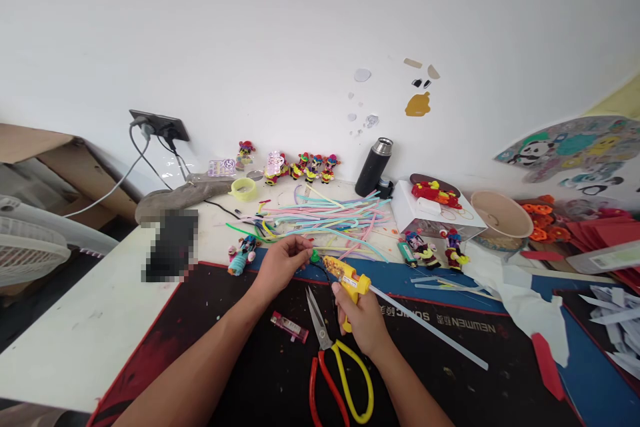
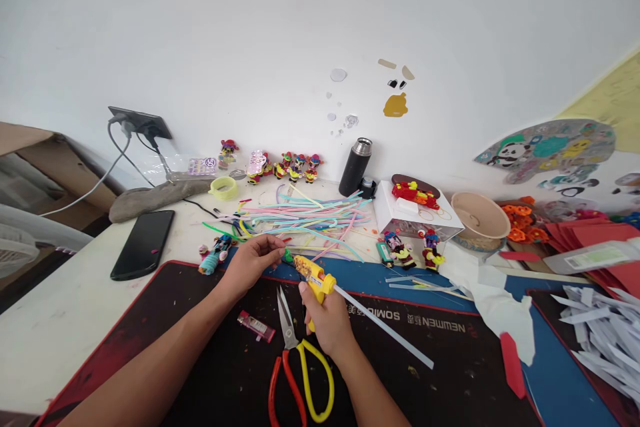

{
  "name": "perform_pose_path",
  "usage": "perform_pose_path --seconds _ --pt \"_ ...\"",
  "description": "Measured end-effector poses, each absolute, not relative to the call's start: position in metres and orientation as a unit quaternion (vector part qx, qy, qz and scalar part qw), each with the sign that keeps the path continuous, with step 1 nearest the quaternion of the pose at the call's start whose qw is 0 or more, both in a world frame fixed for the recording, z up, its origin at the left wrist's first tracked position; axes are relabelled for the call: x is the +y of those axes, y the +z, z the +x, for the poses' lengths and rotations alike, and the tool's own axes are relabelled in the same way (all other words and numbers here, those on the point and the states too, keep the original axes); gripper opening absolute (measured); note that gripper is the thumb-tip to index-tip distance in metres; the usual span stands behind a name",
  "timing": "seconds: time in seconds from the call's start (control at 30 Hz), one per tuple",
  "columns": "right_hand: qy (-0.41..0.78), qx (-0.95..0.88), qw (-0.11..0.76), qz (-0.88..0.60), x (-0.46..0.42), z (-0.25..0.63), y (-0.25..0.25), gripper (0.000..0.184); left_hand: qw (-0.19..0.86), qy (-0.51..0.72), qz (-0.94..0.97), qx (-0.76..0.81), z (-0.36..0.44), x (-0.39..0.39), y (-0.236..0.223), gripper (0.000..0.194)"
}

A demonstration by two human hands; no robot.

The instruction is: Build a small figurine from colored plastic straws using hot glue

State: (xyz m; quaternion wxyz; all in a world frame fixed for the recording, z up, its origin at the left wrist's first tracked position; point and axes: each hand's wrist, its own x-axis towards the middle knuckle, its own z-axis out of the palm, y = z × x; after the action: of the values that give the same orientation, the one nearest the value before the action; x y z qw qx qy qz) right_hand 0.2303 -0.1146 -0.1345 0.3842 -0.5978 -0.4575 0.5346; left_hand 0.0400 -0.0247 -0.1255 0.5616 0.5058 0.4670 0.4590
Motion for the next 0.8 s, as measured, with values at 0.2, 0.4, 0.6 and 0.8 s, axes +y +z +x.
perform_pose_path --seconds 0.2,0.4,0.6,0.8 --pt "0.534 -0.458 0.376 -0.604 -0.115 0.23 -0.134 0.064 0.56 0.46 0.505 0.469 0.039 -0.025 -0.121 0.026" --pt "0.537 -0.451 0.384 -0.601 -0.115 0.229 -0.129 0.064 0.553 0.474 0.499 0.47 0.035 -0.023 -0.117 0.024" --pt "0.541 -0.444 0.392 -0.597 -0.114 0.228 -0.126 0.067 0.543 0.468 0.509 0.476 0.037 -0.023 -0.121 0.023" --pt "0.534 -0.454 0.383 -0.602 -0.114 0.228 -0.123 0.067 0.537 0.463 0.518 0.479 0.036 -0.024 -0.122 0.024"
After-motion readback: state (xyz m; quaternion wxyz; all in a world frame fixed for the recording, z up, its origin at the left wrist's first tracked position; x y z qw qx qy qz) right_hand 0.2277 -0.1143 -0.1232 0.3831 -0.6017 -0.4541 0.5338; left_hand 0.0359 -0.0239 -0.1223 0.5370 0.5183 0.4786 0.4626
